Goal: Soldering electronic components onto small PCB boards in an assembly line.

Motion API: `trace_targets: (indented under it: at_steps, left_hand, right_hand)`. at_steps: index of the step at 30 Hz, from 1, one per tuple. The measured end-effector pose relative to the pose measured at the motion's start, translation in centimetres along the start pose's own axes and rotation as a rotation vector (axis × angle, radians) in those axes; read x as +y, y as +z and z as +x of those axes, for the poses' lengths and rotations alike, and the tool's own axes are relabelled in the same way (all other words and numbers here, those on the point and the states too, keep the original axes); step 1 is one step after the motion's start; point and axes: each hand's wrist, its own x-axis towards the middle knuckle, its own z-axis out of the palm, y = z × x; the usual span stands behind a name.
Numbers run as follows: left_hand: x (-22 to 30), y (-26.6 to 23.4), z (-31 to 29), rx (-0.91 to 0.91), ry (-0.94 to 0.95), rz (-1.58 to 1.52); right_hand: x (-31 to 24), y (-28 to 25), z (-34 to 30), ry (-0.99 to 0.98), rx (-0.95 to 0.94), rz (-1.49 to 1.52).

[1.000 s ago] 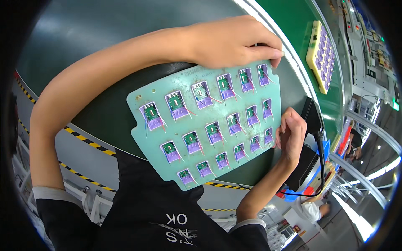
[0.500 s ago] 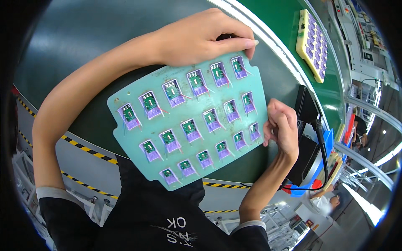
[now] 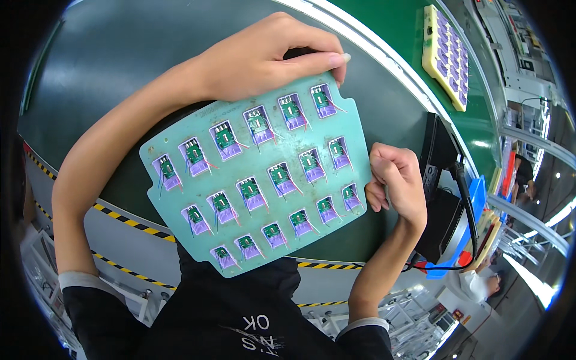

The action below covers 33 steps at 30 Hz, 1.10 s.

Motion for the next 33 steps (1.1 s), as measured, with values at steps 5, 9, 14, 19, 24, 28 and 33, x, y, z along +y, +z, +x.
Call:
trace_targets:
  at_steps: [5,9,14,19,24,28,33]
  left_hand:
    - [-0.3,0.1,0.1,0.013,0.029,0.015]
    - [0.2,-0.3,-0.1,-0.003,-0.014,0.007]
    - [0.5,-0.6,-0.1,-0.041,-0.093,0.026]
    - [0.2,-0.6,-0.6,-0.019,-0.111,0.031]
    - [0.2,-0.6,-0.5,-0.045,-0.147,0.025]
    - [0.3,-0.6,-0.6,-0.060,-0.180,0.015]
    - [0.9,-1.1,-0.6,-0.074,-0.206,0.002]
  right_hand:
    - [-0.1,0.4,0.1,-0.013,0.040,-0.034]
    - [-0.3,0.1,0.3,0.008,-0.002,-0.048]
    - [-0.5,0.1,0.5,0.016,-0.027,-0.045]
    - [-0.7,0.4,0.5,0.014,-0.038,-0.055]
    - [-0.4,0.1,0.6,0.000,-0.058,-0.055]
    - [-0.4,0.1,0.6,-0.009,-0.066,-0.058]
    - [-0.6,0.2,0.9,-0.024,-0.087,-0.030]
